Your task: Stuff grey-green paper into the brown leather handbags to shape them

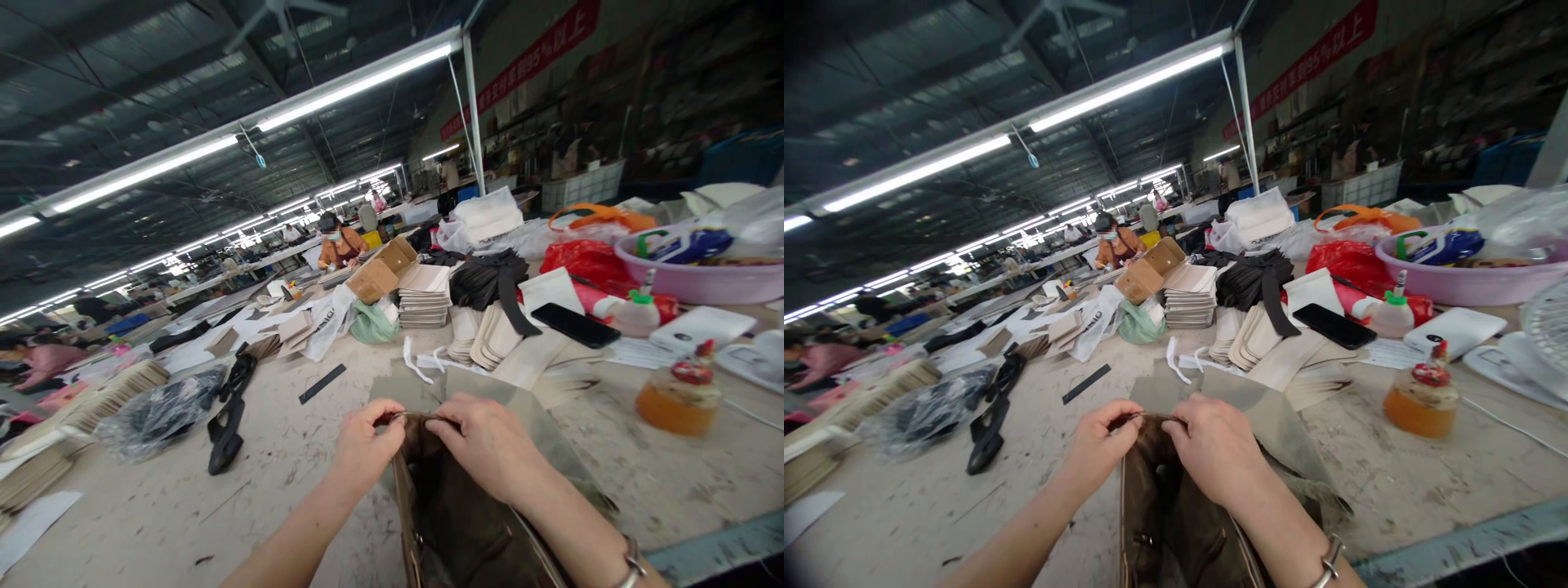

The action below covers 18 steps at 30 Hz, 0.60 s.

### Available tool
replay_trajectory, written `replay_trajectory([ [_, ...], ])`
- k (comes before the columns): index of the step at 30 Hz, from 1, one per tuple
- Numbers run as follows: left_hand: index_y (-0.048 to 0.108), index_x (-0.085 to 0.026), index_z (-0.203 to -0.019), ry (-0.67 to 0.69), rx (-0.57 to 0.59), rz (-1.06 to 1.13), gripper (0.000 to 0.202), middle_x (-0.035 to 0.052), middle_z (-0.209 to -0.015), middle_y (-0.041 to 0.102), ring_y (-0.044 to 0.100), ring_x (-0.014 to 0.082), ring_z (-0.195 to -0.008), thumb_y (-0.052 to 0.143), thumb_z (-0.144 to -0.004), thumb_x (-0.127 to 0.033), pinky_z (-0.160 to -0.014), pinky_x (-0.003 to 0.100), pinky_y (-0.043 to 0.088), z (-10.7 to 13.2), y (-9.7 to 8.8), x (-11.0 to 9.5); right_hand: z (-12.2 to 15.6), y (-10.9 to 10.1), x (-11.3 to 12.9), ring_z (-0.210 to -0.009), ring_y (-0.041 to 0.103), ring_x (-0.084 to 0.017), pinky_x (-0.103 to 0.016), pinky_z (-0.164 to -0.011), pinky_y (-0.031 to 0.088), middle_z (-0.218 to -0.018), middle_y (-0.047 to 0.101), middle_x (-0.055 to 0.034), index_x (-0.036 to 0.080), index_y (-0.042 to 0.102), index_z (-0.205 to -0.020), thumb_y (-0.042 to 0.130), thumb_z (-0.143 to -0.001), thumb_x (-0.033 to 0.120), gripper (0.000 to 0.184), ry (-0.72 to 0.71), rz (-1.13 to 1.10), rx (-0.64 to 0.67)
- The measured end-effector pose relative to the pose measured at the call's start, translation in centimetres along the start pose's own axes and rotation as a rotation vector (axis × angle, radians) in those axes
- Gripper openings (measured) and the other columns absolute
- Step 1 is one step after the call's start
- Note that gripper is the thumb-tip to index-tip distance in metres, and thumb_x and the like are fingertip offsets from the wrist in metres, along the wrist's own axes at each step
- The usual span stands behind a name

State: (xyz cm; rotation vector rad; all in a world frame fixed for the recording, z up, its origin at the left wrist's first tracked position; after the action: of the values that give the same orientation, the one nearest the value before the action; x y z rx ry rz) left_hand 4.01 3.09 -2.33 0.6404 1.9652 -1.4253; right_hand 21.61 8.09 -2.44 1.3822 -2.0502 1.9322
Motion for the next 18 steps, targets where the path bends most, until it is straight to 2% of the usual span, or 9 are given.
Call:
replay_trajectory([
  [4, 0.063, -0.017, -0.076, 0.013, -0.034, 0.011, 0.011, -0.0013, -0.068, 0.062, 0.056, 0.0137, -0.067, 0.052, -0.077, -0.021, -0.062, 0.023, 0.040, -0.11, 0.43, 0.38, -0.06, 0.01, 0.06, -0.077, 0.059, -0.016, -0.027, -0.064, 0.035, -0.080, 0.065, -0.0003, 0.026, 0.069, -0.078, 0.049, -0.089, 0.034, 0.024, -0.024, 0.000, -0.004],
  [9, 0.061, -0.018, -0.075, 0.034, -0.016, -0.060, 0.012, -0.0019, -0.067, 0.059, 0.053, 0.0131, -0.065, 0.051, -0.078, -0.021, -0.060, 0.023, 0.037, -0.18, 0.52, 0.14, -0.10, -0.06, 0.03, -0.073, 0.058, -0.015, -0.027, -0.061, 0.033, -0.078, 0.064, 0.0007, 0.025, 0.068, -0.073, 0.050, -0.089, 0.033, 0.025, -0.022, -0.003, 0.005],
  [14, 0.058, -0.018, -0.070, 0.066, -0.081, -0.139, 0.012, -0.0027, -0.063, 0.053, 0.050, 0.0128, -0.063, 0.046, -0.073, -0.014, -0.060, 0.023, 0.035, -0.25, 0.85, 0.10, -0.09, 0.19, 0.33, -0.072, 0.058, -0.014, -0.027, -0.060, 0.032, -0.075, 0.063, 0.0009, 0.023, 0.065, -0.069, 0.050, -0.089, 0.033, 0.027, -0.041, 0.007, -0.018],
  [18, 0.060, -0.018, -0.076, 0.032, -0.033, -0.062, 0.013, -0.0016, -0.067, 0.057, 0.052, 0.0140, -0.066, 0.047, -0.078, -0.020, -0.061, 0.024, 0.037, -0.18, 0.76, 0.41, -0.08, 0.23, 0.09, -0.074, 0.059, -0.014, -0.026, -0.062, 0.034, -0.077, 0.064, 0.0003, 0.024, 0.068, -0.071, 0.050, -0.089, 0.034, 0.027, -0.020, -0.023, -0.022],
])
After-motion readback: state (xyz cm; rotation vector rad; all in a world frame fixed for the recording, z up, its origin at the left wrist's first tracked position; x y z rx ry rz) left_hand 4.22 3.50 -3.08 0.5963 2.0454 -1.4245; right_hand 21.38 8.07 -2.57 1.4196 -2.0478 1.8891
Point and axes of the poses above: each hand's wrist, its own z-axis away from the middle knuckle, its own y-axis out of the palm, x = y × z, the point moved 1 cm from there along -z, towards the middle knuckle
